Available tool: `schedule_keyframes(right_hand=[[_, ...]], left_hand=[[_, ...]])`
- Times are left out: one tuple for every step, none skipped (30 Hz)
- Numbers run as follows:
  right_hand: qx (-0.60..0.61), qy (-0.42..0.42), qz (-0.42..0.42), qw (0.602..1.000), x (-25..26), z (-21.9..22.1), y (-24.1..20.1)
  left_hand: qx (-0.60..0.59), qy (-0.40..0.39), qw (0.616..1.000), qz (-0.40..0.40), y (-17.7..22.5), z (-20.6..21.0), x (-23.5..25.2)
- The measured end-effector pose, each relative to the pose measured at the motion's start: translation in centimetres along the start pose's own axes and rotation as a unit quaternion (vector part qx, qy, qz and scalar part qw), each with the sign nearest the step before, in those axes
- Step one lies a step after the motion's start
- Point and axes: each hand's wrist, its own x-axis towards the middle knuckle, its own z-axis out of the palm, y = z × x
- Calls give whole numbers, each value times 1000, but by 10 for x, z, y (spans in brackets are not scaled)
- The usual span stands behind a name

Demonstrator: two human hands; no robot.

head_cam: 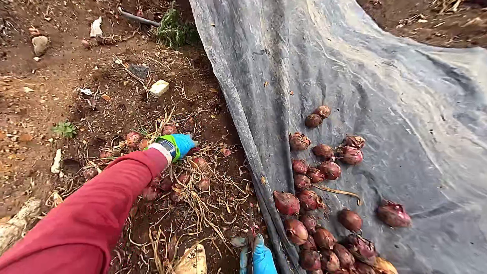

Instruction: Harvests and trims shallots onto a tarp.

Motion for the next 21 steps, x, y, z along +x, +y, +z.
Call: schedule_keyframes(right_hand=[[-4, -4, 8, 1000, 7, 2, -4], [-7, -6, 11, 1000, 15, 5, -8], [-4, -5, 15, 1000, 23, 7, -12], [3, -6, 18, 1000, 33, 8, -15], [11, -13, 24, 1000, 41, 9, -17], [15, -30, 33, 999, 50, 11, -19], [16, -58, 33, 998, 59, 17, -20], [14, -95, 22, 995, 65, 25, -21], [16, -135, 0, 991, 67, 34, -27], [25, -165, -30, 985, 67, 44, -36], [41, -182, -61, 981, 66, 53, -47], [52, -185, -93, 977, 65, 60, -58], [60, -171, -117, 976, 64, 64, -67], [57, -149, -131, 978, 62, 64, -71], [43, -131, -140, 980, 59, 59, -70], [25, -124, -145, 981, 55, 52, -69], [9, -124, -146, 981, 52, 43, -70], [-2, -126, -143, 982, 47, 33, -73], [-4, -129, -139, 982, 41, 23, -75], [10, -134, -139, 981, 35, 10, -76], [28, -133, -149, 979, 28, -4, -76]], left_hand=[[-4, 12, 1000, 3, -6, 1, 0], [-15, 30, 999, -1, -14, 2, 1], [-34, 51, 998, -11, -21, 4, -3], [-66, 73, 995, -24, -25, 3, -11], [-125, 92, 987, -34, -22, 0, -26], [-199, 112, 973, -35, -14, -5, -50], [-275, 123, 953, -25, -3, -11, -78], [-337, 131, 932, -7, 10, -15, -104], [-392, 136, 910, 13, 25, -15, -127], [-436, 123, 891, 35, 42, -11, -143], [-467, 91, 878, 59, 58, -6, -153], [-479, 53, 873, 76, 75, 0, -158], [-481, 12, 872, 89, 90, 5, -161], [-473, -13, 875, 97, 103, 11, -165], [-452, -21, 885, 107, 111, 15, -169], [-424, -18, 898, 114, 115, 17, -171], [-388, -7, 914, 121, 118, 15, -172], [-342, 3, 931, 126, 121, 10, -173], [-289, 13, 948, 132, 124, 5, -176], [-245, 21, 959, 141, 128, 0, -179], [-228, 34, 962, 147, 133, -4, -182]])
